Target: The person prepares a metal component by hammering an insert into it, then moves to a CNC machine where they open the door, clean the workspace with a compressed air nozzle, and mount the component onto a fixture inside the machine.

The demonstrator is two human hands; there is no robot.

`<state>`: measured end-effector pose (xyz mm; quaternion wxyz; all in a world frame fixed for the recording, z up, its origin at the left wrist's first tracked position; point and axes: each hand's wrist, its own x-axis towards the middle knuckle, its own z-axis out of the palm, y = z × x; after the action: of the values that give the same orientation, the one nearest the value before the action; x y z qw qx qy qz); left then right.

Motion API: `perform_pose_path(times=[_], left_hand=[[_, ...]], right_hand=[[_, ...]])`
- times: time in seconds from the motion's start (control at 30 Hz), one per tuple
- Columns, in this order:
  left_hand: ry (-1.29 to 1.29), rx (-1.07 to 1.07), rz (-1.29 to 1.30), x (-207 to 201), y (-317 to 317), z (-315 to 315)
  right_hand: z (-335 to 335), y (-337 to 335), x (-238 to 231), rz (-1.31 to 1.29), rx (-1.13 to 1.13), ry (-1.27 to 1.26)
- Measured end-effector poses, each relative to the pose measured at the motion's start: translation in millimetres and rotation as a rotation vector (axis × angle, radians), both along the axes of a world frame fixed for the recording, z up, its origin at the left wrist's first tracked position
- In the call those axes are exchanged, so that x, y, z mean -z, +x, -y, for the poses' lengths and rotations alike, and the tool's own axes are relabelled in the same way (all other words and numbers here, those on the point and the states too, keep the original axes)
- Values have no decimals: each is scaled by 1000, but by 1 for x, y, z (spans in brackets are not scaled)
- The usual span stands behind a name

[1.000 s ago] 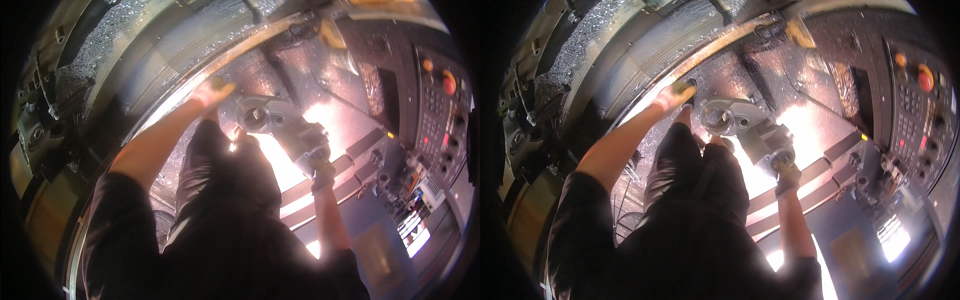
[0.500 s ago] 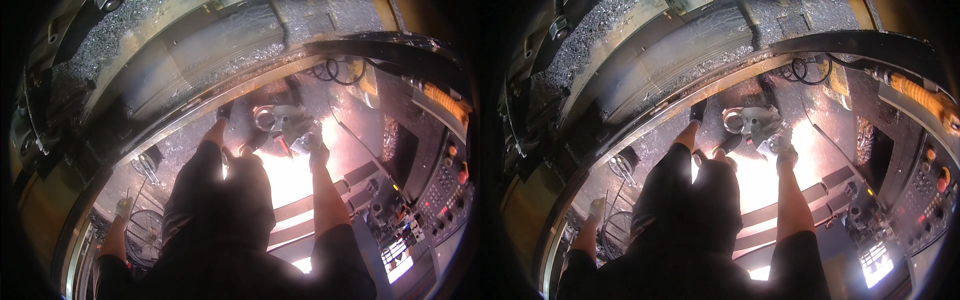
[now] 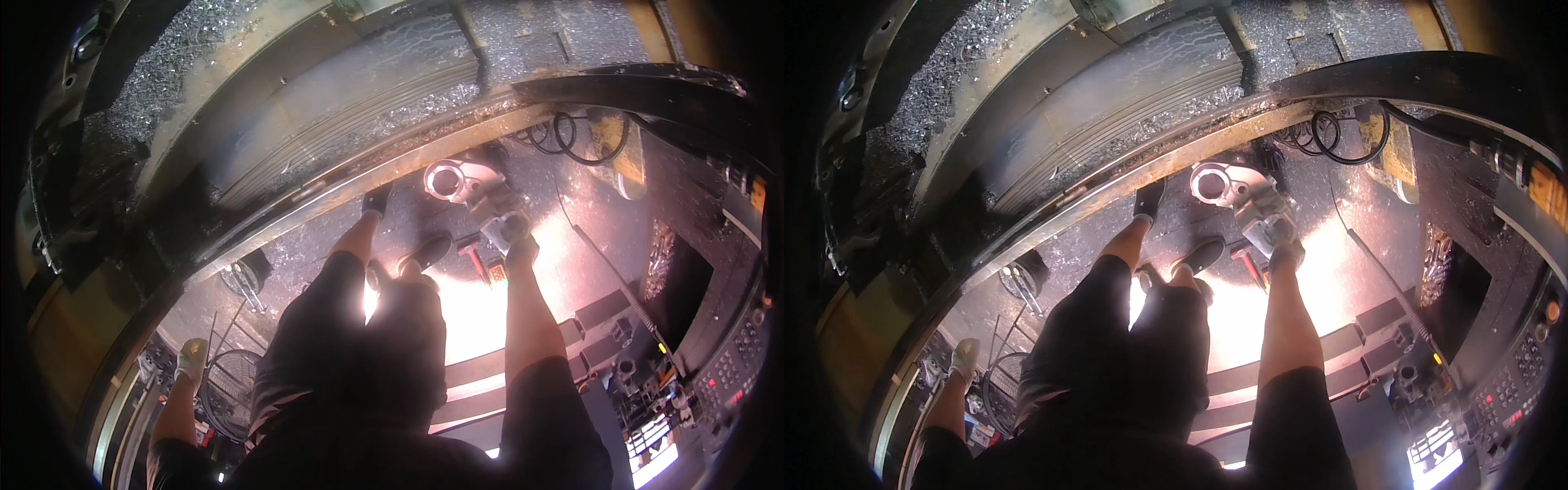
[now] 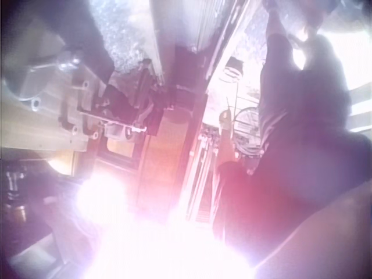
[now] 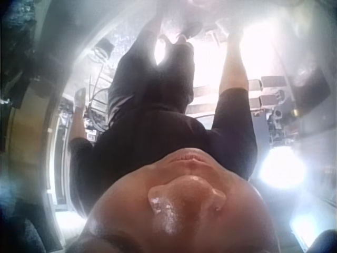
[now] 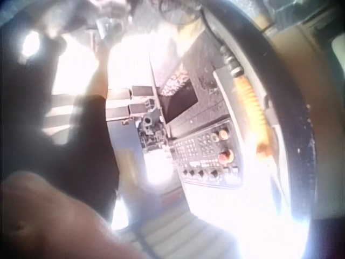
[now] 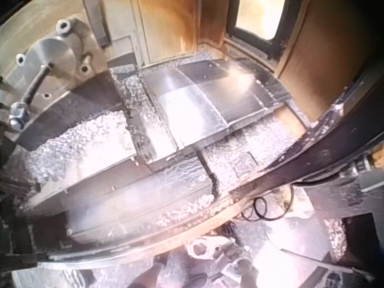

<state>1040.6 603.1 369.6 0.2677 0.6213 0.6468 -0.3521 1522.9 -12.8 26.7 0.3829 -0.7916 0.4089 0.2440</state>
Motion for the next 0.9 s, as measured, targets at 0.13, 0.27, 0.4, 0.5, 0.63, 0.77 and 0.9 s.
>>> perform_pose_path(times=[0.13,0.27,0.4,0.5,0.63,0.77,0.9], left_hand=[[8,-44,57,17,-15,15],[-86,11,132,38,1,30],[-105,196,129,48,4,28],[-98,165,155,52,-3,23],[-103,79,181,82,-36,12],[-178,397,484,120,-104,-30],[-175,181,555,168,-2,0]], right_hand=[[12,11,-1,-98,-58,-83],[39,17,23,-184,-285,-62],[49,12,38,-204,-231,-116],[43,13,24,-122,-171,25],[6,27,-46,-69,33,236],[42,-19,-76,64,-110,163],[56,-8,-154,115,-370,-40]])
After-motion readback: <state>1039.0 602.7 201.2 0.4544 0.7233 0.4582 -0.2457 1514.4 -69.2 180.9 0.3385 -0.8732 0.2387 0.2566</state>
